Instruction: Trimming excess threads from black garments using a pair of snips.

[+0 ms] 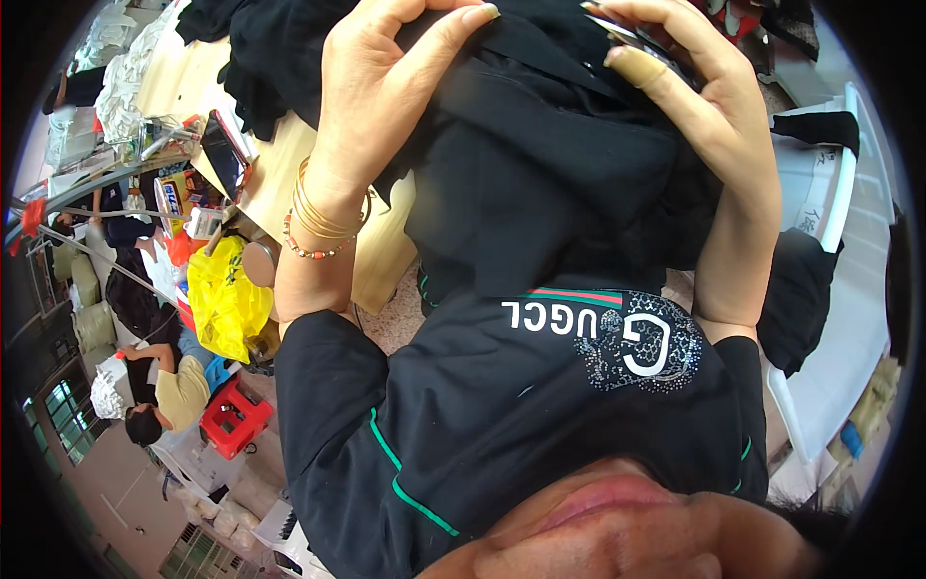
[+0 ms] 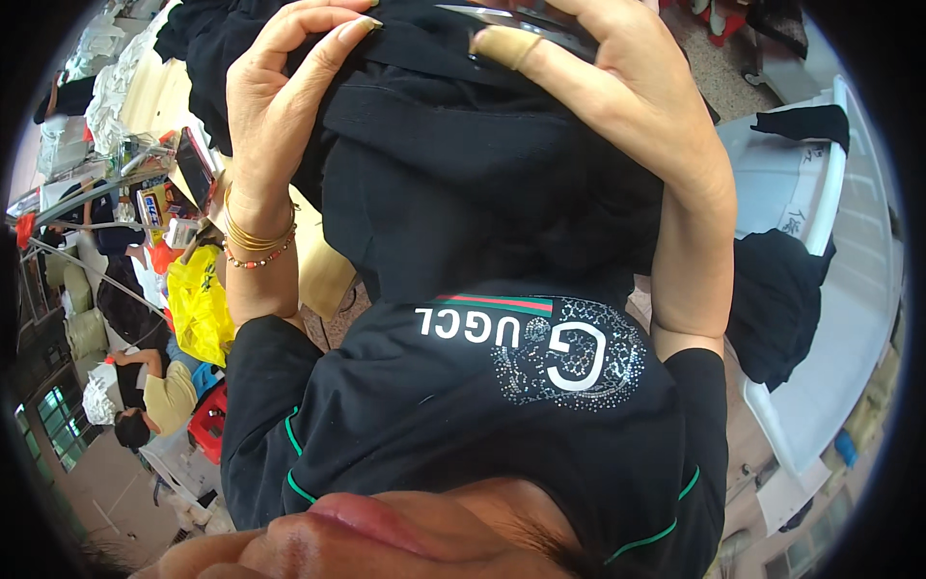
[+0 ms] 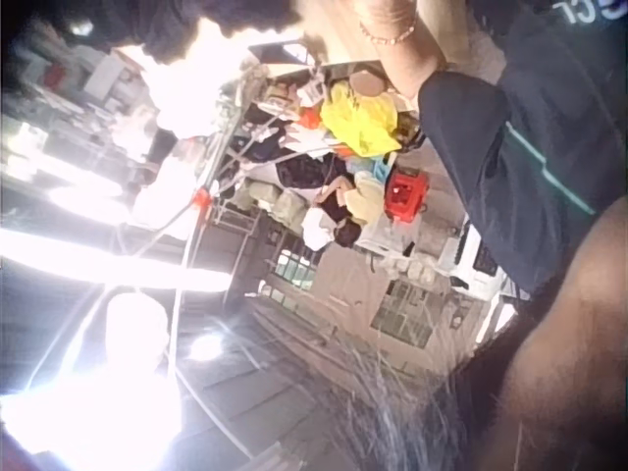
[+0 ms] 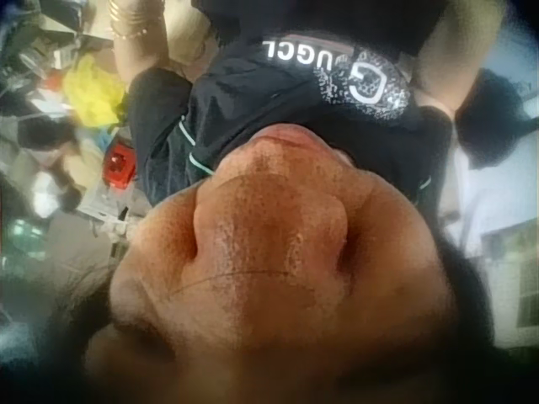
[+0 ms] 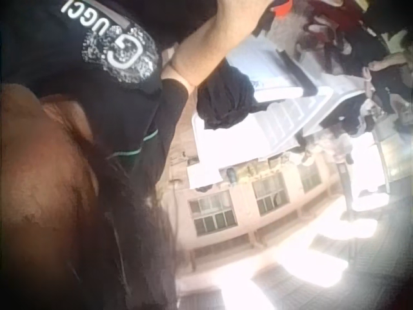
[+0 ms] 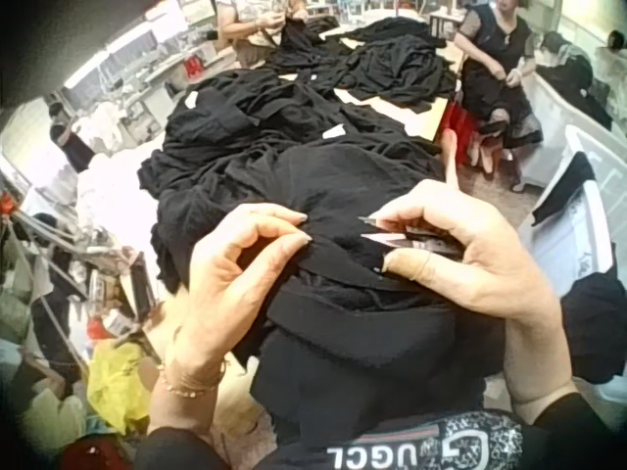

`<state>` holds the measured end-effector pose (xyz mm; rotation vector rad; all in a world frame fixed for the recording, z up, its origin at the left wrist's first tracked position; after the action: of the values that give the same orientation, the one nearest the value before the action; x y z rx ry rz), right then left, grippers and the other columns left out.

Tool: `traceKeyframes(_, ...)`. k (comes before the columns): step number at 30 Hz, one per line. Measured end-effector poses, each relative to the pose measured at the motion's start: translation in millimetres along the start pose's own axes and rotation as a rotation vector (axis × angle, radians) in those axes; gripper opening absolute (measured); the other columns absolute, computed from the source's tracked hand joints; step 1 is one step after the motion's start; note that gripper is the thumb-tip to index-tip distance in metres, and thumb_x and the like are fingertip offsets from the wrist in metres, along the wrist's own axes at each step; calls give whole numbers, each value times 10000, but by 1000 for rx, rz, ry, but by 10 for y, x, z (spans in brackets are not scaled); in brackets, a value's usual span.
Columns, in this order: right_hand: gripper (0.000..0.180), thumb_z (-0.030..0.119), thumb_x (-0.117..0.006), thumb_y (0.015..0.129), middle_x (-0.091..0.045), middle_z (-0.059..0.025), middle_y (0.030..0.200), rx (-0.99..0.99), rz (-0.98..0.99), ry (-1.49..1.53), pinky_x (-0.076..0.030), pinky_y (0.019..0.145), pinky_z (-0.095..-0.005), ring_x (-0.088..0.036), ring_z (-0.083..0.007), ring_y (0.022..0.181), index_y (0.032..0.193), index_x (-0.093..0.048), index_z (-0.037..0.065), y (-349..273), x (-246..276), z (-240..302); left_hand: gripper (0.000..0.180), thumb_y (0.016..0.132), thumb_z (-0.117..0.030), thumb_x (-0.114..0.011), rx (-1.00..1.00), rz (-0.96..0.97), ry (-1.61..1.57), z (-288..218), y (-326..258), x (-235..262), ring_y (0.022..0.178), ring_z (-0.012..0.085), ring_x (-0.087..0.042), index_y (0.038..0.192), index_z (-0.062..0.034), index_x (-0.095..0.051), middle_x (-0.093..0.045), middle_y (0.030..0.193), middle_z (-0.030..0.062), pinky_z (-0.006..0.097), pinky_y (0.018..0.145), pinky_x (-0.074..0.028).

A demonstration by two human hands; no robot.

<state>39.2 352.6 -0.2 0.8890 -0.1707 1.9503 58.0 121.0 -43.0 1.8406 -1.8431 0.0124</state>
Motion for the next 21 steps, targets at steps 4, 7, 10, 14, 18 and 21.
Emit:
traceKeyframes(4,288,76,-769,882,-661,-95,952,98,68,-88,-491,751,-294,-630,-194,847,1146,-701,-15,174,-41,141,56,962,-5,-679,39,-24,-65,9,-26,-21,955,121,-628,1003,31,-692,-690,1052,77,246,858,-500)
traceKeyframes(7,300,128,-775,897,-647,-99,919,73,126,-86,-484,704,-305,-619,-203,807,1155,-713,-12,247,-43,132,66,977,-4,-662,79,-32,-130,-9,-51,-47,937,111,-626,1028,30,-687,-683,1040,64,235,849,-499)
traceKeyframes(10,294,155,-773,907,-639,-101,895,86,185,-147,-479,683,-308,-615,-202,788,1144,-723,-13,280,-26,189,73,985,4,-645,58,-31,-146,-35,-69,-78,929,110,-626,1039,35,-682,-681,1033,59,233,847,-501)
traceKeyframes(14,272,170,-768,916,-632,-105,856,80,220,-200,-474,663,-310,-609,-203,761,1115,-738,-11,318,-2,229,73,986,9,-636,24,-44,-163,-34,-72,-100,930,110,-626,1035,41,-680,-682,1030,63,233,846,-501)
traceKeyframes(18,264,175,-766,917,-629,-107,836,52,225,-223,-472,658,-314,-606,-209,751,1100,-744,-14,364,-75,94,65,982,15,-635,-1,-52,-167,-70,-47,-131,922,113,-625,1026,45,-674,-684,1023,73,236,838,-500)
traceKeyframes(21,263,175,-764,918,-628,-112,828,769,7,611,-475,654,-319,-605,-216,743,1099,-745,-15,446,-285,-143,61,980,15,-634,-4,-80,-142,-10,-116,-100,915,119,-625,1019,44,-670,-684,1021,77,240,833,-500)
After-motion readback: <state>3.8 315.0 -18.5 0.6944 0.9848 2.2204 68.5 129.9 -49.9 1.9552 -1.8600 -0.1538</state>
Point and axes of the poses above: each hand's wrist, its own y-axis towards the middle knuckle, its own x-axis out of the back of the hand, z = x × y, the point moved 2 cm from there along y, towards the middle knuckle
